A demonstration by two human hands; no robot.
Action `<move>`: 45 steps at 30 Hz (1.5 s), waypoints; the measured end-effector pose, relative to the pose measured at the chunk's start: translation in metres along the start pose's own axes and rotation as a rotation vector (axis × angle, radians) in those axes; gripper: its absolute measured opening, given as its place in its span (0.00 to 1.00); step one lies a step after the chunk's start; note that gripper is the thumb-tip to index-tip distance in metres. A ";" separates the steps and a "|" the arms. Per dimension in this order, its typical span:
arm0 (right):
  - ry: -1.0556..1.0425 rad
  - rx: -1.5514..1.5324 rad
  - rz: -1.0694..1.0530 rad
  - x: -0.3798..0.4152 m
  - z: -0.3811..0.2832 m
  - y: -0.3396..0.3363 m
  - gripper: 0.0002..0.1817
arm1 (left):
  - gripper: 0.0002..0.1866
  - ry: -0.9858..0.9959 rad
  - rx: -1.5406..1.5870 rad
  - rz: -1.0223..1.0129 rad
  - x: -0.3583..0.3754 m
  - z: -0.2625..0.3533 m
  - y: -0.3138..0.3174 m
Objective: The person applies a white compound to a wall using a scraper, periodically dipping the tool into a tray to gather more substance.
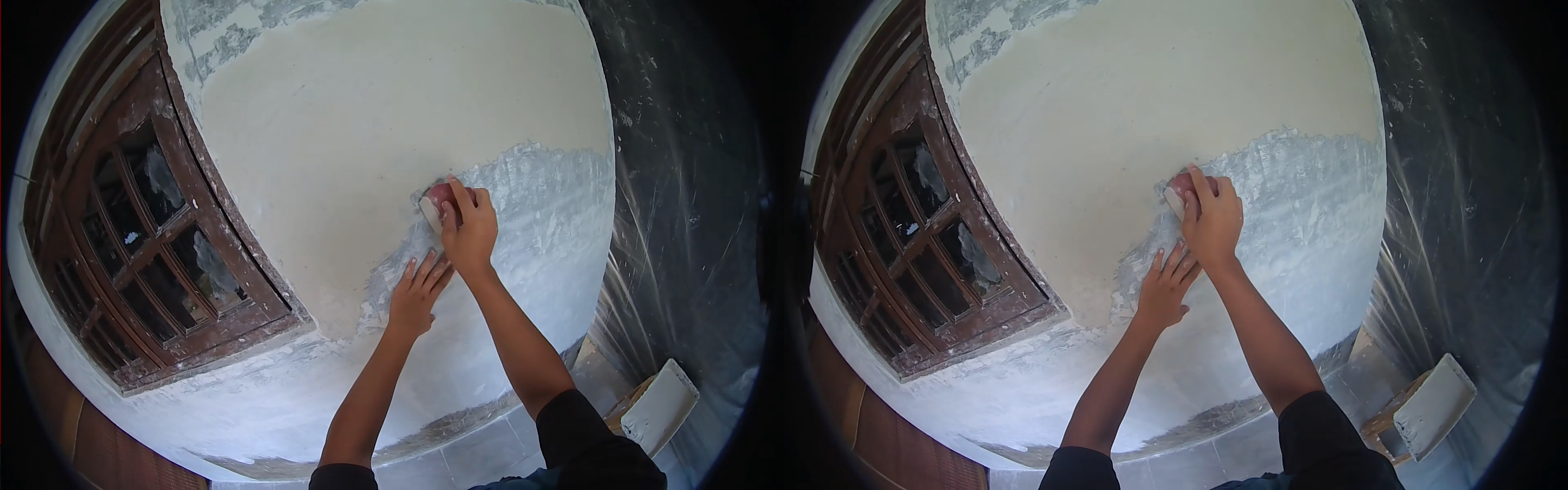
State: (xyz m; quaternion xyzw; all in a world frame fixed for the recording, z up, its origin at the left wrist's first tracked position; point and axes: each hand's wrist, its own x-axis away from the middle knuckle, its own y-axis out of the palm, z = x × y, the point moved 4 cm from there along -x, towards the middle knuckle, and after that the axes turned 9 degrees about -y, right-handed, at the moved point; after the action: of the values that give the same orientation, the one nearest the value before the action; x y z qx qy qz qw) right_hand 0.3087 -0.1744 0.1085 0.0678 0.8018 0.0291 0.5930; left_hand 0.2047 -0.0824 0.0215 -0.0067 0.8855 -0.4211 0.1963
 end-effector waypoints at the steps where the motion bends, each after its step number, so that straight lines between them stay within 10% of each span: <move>1: -0.042 0.059 0.089 -0.003 0.009 -0.008 0.23 | 0.47 -0.002 -0.018 0.082 0.002 0.001 -0.005; 6: -0.138 -0.247 -0.055 -0.001 -0.052 0.010 0.23 | 0.47 0.018 -0.019 -0.039 -0.004 0.000 0.013; 8: -0.225 -0.348 -0.179 0.010 -0.083 0.033 0.25 | 0.36 -0.024 0.084 0.463 -0.007 -0.001 0.023; 10: -0.299 -0.344 -0.253 0.011 -0.086 0.042 0.24 | 0.30 0.013 0.164 0.404 -0.008 -0.002 0.030; 13: -0.163 -0.142 -0.090 -0.007 -0.049 0.029 0.24 | 0.37 0.036 0.467 0.218 -0.009 -0.006 0.028; 15: -0.060 0.027 0.057 -0.020 -0.005 0.003 0.24 | 0.49 0.014 -0.142 0.129 -0.003 0.002 0.003; 19: -0.033 0.076 0.145 -0.025 -0.001 -0.014 0.23 | 0.62 -0.009 -0.051 0.192 -0.004 0.001 0.002; 22: -0.208 -0.184 -0.058 -0.005 -0.066 0.015 0.22 | 0.50 0.018 -0.131 -0.052 -0.007 0.003 0.024; 26: -0.406 -0.380 -0.197 0.018 -0.105 0.043 0.24 | 0.31 -0.001 0.204 0.422 -0.011 0.001 0.037; 29: -0.219 -0.254 -0.190 0.004 -0.063 0.042 0.23 | 0.38 0.003 -0.064 0.437 -0.008 0.003 0.023; 31: -0.075 -0.045 -0.049 -0.014 -0.021 0.016 0.23 | 0.49 0.008 -0.133 -0.022 -0.004 0.003 0.005; 38: -0.139 -0.209 -0.064 -0.001 -0.068 0.013 0.22 | 0.62 -0.009 -0.196 -0.006 -0.013 0.004 0.051; 40: -0.248 -0.317 -0.185 0.028 -0.110 0.038 0.21 | 0.62 -0.070 0.103 0.462 -0.019 0.003 0.059; 45: -0.269 -0.254 -0.249 0.049 -0.108 0.059 0.21 | 0.42 -0.017 -0.142 0.231 -0.007 0.003 0.020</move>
State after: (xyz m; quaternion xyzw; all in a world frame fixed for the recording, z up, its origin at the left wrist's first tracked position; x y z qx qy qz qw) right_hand 0.1954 -0.1055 0.1015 -0.1035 0.7076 0.0472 0.6974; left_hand 0.2148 -0.0703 0.0070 0.0778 0.9063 -0.3319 0.2498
